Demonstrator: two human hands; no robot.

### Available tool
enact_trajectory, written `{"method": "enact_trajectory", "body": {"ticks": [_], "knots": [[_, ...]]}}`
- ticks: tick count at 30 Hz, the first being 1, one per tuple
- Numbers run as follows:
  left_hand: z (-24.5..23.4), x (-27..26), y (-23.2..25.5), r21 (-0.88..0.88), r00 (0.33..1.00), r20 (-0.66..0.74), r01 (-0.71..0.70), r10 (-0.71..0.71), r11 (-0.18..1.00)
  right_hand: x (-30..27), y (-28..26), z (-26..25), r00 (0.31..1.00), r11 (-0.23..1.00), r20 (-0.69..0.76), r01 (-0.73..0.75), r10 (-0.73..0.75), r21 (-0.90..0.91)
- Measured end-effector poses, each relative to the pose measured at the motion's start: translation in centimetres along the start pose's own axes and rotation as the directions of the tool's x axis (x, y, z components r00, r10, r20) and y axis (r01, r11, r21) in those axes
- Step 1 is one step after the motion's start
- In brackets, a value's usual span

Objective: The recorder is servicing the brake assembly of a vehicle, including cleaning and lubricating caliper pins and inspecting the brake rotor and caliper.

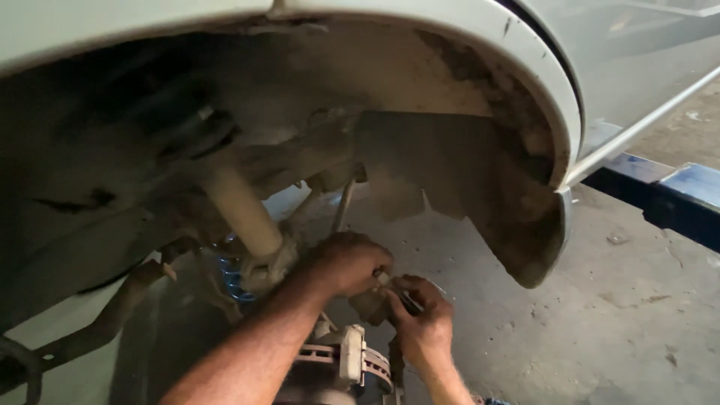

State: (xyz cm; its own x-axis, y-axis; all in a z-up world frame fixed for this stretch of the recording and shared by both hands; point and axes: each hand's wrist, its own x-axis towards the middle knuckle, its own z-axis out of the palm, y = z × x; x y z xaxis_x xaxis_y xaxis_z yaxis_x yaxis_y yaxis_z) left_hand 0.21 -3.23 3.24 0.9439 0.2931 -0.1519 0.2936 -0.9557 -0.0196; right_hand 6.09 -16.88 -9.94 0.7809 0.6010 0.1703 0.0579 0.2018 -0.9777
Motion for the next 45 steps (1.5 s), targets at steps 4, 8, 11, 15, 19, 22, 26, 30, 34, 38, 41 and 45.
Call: {"method": "enact_trajectory", "body": {"ticks": [4, 8, 11, 15, 19, 22, 26, 30, 34, 38, 41, 45], "knots": [[-1.1, -0.7, 1.0, 0.017, 0.998, 0.067, 0.011, -0.012, 1.0, -0.3, 1.1, 0.2, 0.993, 0.985, 0.107, -0.066, 0.049, 0.157], [-0.8, -0.5, 1.0, 0.017, 0.993, 0.108, 0.044, -0.046, 0.999, -0.1, 1.8, -0.3, 0.989, 0.976, 0.15, -0.027, -0.006, 0.215], [-0.7, -0.8, 1.0, 0.001, 0.996, 0.082, 0.025, -0.025, 1.0, -0.6, 0.9, -0.9, 0.988, 0.973, 0.15, -0.066, 0.033, 0.222], [-1.1, -0.8, 1.1, -0.002, 0.997, 0.075, 0.021, -0.021, 1.0, -0.2, 1.1, -2.3, 0.968, 0.98, 0.189, -0.184, 0.167, 0.077], [0.0, -0.3, 0.4, -0.008, 0.997, 0.077, 0.008, -0.008, 1.0, -0.5, 0.2, -5.1, 0.942, 0.953, 0.178, -0.258, 0.285, -0.16], [1.1, 0.3, -0.8, 0.019, 0.999, 0.051, -0.013, 0.012, 1.0, -0.9, 4.3, -9.3, 0.976, 0.944, 0.217, 0.08, -0.009, -0.321], [2.4, 1.6, -1.7, 0.078, 0.995, 0.083, -0.053, 0.047, 0.996, -1.9, 2.8, -15.4, 0.956, 0.851, 0.202, -0.281, 0.211, 0.444], [0.8, 1.3, -0.1, 0.131, 0.984, 0.178, -0.032, 0.009, 0.991, -3.1, -1.4, -17.6, 0.971, 0.371, 0.24, -0.221, -0.005, 0.902], [-0.5, 1.3, 1.1, 0.099, 0.958, 0.267, 0.078, -0.103, 0.992, -3.2, -1.3, -19.5, 0.951, 0.205, 0.207, -0.16, -0.231, 0.966], [-0.2, 1.3, 1.2, 0.151, 0.941, 0.289, 0.137, -0.176, 0.979, -3.4, -3.1, -20.5, 0.933, 0.253, 0.256, -0.191, -0.254, 0.948], [0.6, 1.8, 0.8, 0.15, 0.931, 0.293, 0.179, -0.217, 0.972, -3.5, -4.6, -21.0, 0.91, 0.449, 0.335, -0.199, -0.246, 0.871], [2.1, 1.7, -1.9, 0.217, 0.954, 0.3, -0.047, -0.02, 0.975, -3.2, -5.0, -20.1, 0.868, 0.716, 0.418, -0.112, -0.267, 0.689]]}}
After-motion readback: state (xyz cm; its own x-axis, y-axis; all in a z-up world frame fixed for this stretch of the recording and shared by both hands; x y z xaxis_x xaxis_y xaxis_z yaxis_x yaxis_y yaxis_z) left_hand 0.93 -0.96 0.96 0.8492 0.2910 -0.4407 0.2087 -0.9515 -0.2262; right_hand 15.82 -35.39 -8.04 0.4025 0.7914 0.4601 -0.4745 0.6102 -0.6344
